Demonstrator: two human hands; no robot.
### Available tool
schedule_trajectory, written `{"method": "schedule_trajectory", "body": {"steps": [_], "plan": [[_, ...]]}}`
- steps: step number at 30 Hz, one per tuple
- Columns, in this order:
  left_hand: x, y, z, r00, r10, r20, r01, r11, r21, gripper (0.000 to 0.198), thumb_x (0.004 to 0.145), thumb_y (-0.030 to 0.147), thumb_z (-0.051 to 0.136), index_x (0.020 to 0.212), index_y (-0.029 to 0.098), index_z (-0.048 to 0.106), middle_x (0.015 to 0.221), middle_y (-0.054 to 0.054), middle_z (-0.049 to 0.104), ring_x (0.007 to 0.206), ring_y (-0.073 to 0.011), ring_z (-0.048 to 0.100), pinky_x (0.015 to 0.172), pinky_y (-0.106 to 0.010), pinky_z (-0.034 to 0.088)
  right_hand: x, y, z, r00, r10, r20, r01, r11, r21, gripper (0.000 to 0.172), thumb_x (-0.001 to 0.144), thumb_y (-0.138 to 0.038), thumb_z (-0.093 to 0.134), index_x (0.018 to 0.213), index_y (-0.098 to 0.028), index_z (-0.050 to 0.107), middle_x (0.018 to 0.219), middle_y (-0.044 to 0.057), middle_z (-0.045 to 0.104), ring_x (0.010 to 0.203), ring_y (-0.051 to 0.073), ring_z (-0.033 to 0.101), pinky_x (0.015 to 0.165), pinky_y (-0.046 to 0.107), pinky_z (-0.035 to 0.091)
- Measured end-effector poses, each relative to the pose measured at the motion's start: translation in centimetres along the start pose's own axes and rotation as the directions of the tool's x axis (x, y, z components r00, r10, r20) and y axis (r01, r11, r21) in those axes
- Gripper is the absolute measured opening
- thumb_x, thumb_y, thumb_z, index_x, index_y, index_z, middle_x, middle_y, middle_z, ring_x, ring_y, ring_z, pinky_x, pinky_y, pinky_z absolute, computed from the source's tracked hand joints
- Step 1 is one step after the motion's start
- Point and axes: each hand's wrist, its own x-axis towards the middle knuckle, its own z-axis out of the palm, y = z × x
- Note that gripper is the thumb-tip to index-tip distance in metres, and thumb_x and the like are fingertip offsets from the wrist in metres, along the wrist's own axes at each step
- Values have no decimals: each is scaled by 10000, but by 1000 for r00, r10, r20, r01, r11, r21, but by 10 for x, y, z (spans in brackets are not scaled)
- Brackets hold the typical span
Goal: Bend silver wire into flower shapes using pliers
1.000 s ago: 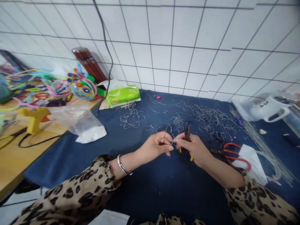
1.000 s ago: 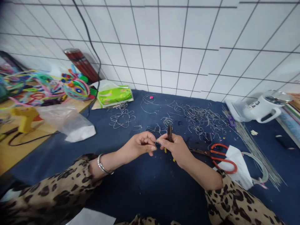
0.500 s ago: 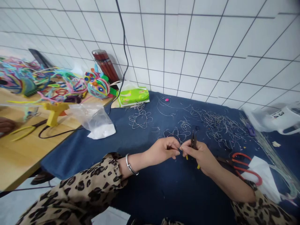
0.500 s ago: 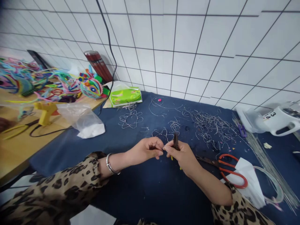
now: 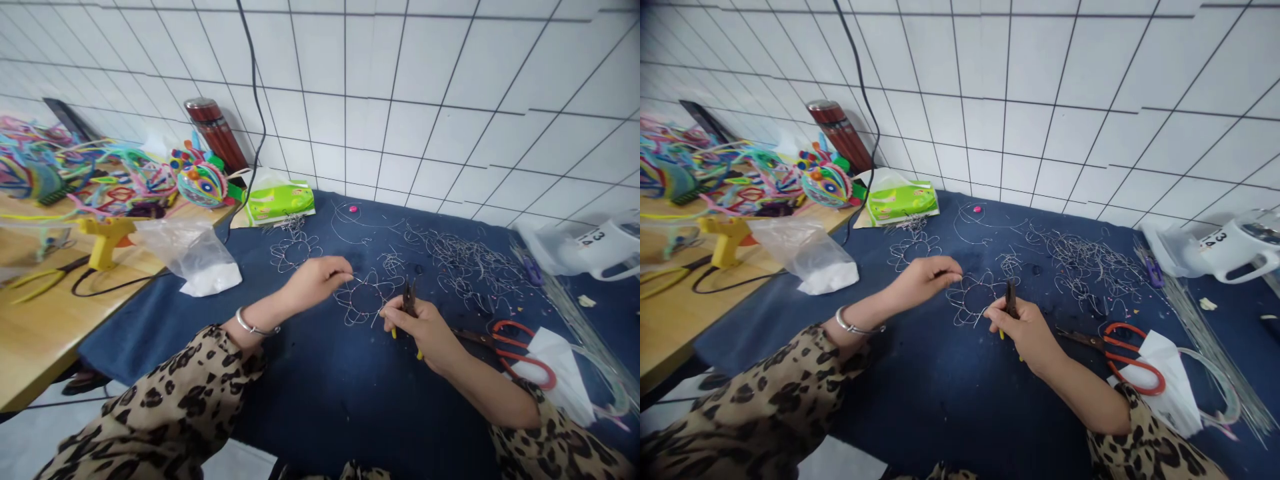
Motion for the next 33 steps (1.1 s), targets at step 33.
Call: {"method": "schedule_trajectory", "body": {"steps": [33], "plan": [[8, -42, -49, 765, -246, -595, 220, 968, -117, 258, 823, 254, 458, 962, 138, 642, 749, -18, 656, 644, -128, 567, 648, -231, 445, 106, -63, 63, 999, -20, 49, 29, 983, -184, 95, 743, -246, 614, 750, -153, 632, 662, 45, 610, 539, 141, 561, 536, 277, 420]]}}
